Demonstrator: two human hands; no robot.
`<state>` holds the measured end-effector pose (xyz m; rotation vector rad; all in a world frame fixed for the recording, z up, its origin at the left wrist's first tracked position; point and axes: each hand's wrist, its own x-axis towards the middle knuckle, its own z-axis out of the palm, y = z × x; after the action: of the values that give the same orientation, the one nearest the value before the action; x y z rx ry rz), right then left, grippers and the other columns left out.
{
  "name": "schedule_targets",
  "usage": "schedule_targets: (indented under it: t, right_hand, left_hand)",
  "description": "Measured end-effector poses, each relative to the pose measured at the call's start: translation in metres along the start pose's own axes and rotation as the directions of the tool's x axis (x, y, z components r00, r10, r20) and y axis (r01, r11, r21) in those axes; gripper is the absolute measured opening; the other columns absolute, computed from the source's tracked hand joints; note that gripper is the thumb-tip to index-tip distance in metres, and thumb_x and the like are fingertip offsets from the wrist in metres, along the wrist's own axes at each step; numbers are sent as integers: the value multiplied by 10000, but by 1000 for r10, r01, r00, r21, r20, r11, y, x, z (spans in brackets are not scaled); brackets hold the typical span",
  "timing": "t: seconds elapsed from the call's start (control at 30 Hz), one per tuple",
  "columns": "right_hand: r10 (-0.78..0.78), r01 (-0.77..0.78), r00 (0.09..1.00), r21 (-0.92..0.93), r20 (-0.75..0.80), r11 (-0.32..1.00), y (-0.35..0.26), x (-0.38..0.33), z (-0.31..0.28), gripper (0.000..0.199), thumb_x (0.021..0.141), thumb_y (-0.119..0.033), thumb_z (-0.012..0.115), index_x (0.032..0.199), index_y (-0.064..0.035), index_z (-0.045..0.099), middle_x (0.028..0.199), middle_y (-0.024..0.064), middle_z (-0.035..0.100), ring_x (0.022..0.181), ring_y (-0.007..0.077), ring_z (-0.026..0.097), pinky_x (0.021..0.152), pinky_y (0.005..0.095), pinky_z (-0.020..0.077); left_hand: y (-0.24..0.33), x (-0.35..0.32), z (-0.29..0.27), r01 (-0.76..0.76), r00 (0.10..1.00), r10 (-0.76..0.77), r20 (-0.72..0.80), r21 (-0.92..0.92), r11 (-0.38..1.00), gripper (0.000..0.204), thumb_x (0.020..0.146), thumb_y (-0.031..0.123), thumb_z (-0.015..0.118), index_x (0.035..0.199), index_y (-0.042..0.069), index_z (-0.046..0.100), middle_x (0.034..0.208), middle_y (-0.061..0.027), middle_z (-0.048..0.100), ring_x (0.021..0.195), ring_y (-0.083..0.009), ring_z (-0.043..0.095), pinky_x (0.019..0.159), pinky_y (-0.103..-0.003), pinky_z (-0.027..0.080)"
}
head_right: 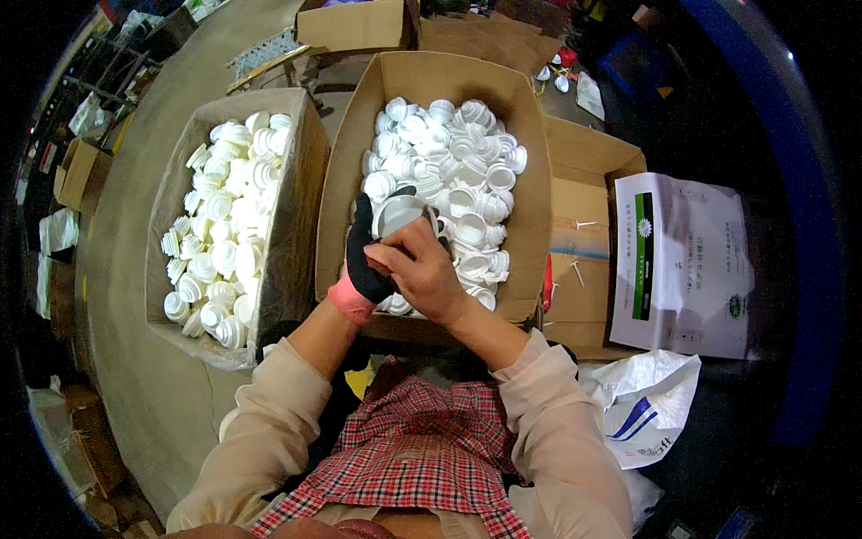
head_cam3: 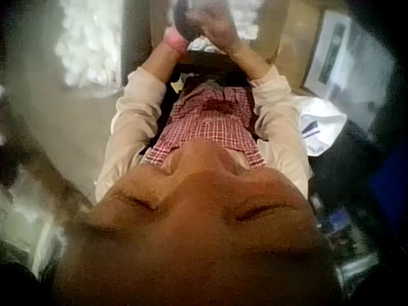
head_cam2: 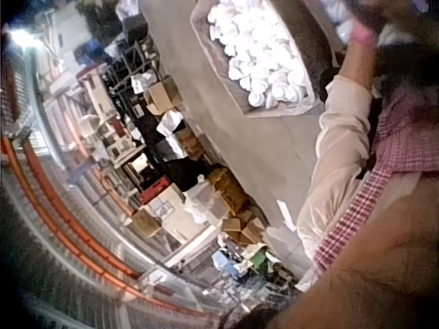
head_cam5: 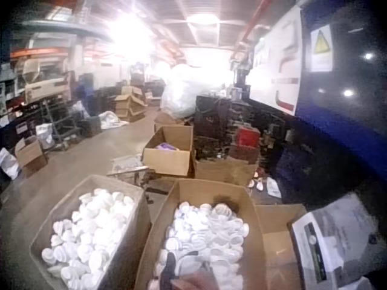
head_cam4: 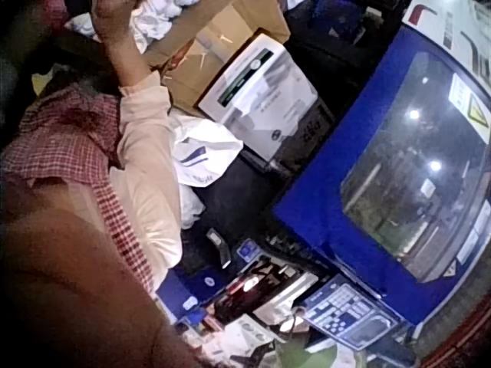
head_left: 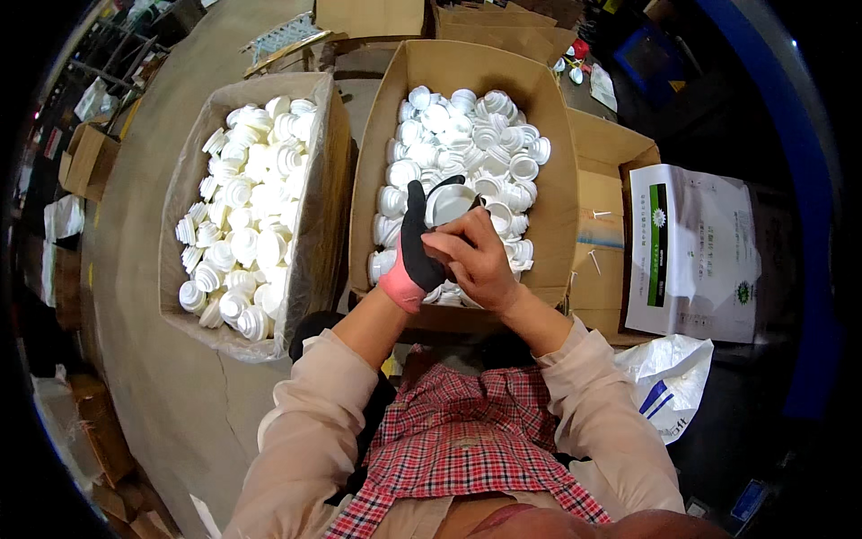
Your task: The person picks white plastic cups and lids from a cardboard box, inserts a small white plastic piece into the lid, and places the assembled unit into a second container. The process is repeated continuously with both hands visible in the frame.
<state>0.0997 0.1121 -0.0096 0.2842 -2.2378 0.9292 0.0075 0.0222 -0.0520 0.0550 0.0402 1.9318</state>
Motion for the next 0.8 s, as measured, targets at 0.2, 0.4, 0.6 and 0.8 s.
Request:
schedule_targets:
  t: [0.2, 0.4, 0.6, 0.8]
  right_hand:
    - [225, -270, 941, -161, -252, 949, 18, 13, -17, 273, 721, 75, 578, 968, -33, 624, 847, 123, 506, 830, 324, 498, 743, 396, 431]
    - [630, -582, 747, 250, -213, 774, 71, -18, -42, 170, 838, -27, 643, 1001, -34, 596, 937, 97, 594, 892, 216, 587, 766, 326, 476]
    - [758, -589, 383, 493, -528, 641, 122, -52, -128, 310, 894, -143, 670, 1111, -6, 495, 1025, 84, 590, 886, 163, 578, 788, 279, 480]
    - [536, -547, 809, -641, -241, 539, 143, -79, -105, 400, 760, -31, 641, 1153, -10, 571, 1098, 165, 584, 1032, 357, 529, 950, 443, 395]
  left_hand:
    - [-37, -22, 36, -245, 864, 403, 300, 952, -184, 596, 818, 91, 646, 1342, -7, 380, 1185, -135, 543, 1122, -264, 548, 954, -331, 437]
    - [19, -11, 16, -432, 839, 493, 231, 833, 345, 470, 1009, 334, 386, 1346, 9, 420, 1321, -173, 495, 1238, -297, 490, 1029, -450, 411]
    - [60, -12, 30, -317, 940, 334, -74, 173, 932, 745, 925, 619, 414, 1346, 4, 401, 1310, -221, 485, 1266, -485, 410, 1026, -681, 337]
    - [76, -22, 25, -304, 943, 326, -68, 223, 926, 829, 919, 634, 384, 1438, -1, 257, 1453, -298, 302, 1335, -536, 275, 1069, -696, 241]
